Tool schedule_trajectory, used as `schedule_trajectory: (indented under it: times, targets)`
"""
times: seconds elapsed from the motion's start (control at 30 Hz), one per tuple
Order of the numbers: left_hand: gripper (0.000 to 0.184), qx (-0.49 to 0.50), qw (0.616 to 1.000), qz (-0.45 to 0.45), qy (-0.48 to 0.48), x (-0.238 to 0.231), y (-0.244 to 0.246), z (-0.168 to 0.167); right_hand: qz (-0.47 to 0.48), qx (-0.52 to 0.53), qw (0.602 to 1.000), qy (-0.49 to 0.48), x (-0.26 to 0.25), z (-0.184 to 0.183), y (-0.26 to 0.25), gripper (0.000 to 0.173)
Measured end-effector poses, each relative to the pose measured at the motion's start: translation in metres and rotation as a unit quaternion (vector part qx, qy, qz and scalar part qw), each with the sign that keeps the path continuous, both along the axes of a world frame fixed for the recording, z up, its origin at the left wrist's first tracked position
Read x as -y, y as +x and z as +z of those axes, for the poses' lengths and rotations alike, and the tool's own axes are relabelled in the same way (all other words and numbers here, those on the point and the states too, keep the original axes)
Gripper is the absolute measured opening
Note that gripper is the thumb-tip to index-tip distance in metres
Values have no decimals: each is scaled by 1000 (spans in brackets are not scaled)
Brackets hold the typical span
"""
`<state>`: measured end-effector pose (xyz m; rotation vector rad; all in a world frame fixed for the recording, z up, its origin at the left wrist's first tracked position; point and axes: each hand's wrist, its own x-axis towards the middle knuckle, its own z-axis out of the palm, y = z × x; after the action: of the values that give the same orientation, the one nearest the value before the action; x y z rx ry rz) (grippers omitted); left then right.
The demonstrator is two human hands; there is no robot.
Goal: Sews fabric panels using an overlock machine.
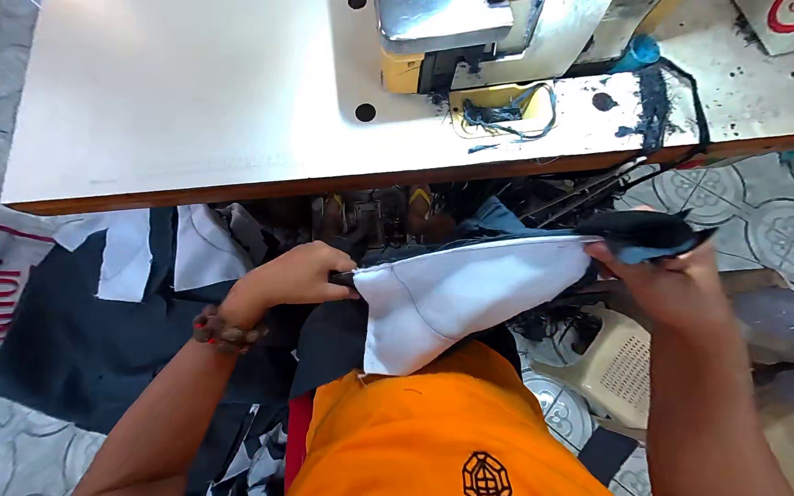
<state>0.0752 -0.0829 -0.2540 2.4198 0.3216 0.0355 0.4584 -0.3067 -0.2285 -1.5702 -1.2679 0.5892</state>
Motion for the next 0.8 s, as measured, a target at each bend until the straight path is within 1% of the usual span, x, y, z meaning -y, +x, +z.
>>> schedule_trajectory:
  times: [0.07,0.1,0.17,0.23,0.33,0.37,0.4,0.43,0.47,0.5,0.57,0.6,0.63,0.67,0.7,0.73,0.77,0.8]
  targets:
    - [26,89,992,51,-71,-3,-14,45,-18,-33,999,2,4,1,7,22]
    - [24,119,987,72,-85,-4,-20,67,-19,-41,999,-4,5,-2,8,22]
    - [17,158,981,97,-53,-11,-24,90,-19,-58,998,-25,2,-15,3,22]
    - [14,183,975,124,-15,-16,-22,91,-28,-90,994,-60,-3,-40,-2,21]
    - [12,194,970,148,6,-14,-9,73,-64,-148,975,-151,-5,-78,-6,17]
    - [11,191,970,150,11,-7,-2,69,-74,-145,969,-187,-3,-88,-5,14]
    - [11,188,971,149,15,2,5,66,-80,-117,965,-222,-1,-93,-2,12]
    - [13,185,972,145,17,11,11,66,-87,-59,963,-250,2,-93,4,13]
    - [14,180,974,138,22,18,18,68,-96,5,961,-259,4,-84,13,19]
    - [14,176,976,127,32,21,27,71,-108,52,962,-245,5,-68,21,26]
    - [12,173,978,102,53,23,45,81,-121,121,970,-175,3,-18,24,34]
    - [10,171,980,89,58,25,53,85,-113,144,974,-134,-3,10,15,38]
    - [10,171,980,78,59,26,61,88,-82,154,980,-100,-12,35,1,43]
    - [10,168,982,67,63,28,69,91,-27,154,985,-66,-24,53,-16,50]
    - [12,166,982,57,68,28,76,94,41,151,987,-46,-37,63,-33,56]
    - [13,166,982,51,74,29,82,96,116,139,982,-43,-51,67,-49,60]
    - [14,163,982,49,79,29,85,98,192,117,973,-44,-66,64,-62,57]
    - [14,157,983,54,83,29,84,102,255,96,961,-45,-80,58,-74,43]
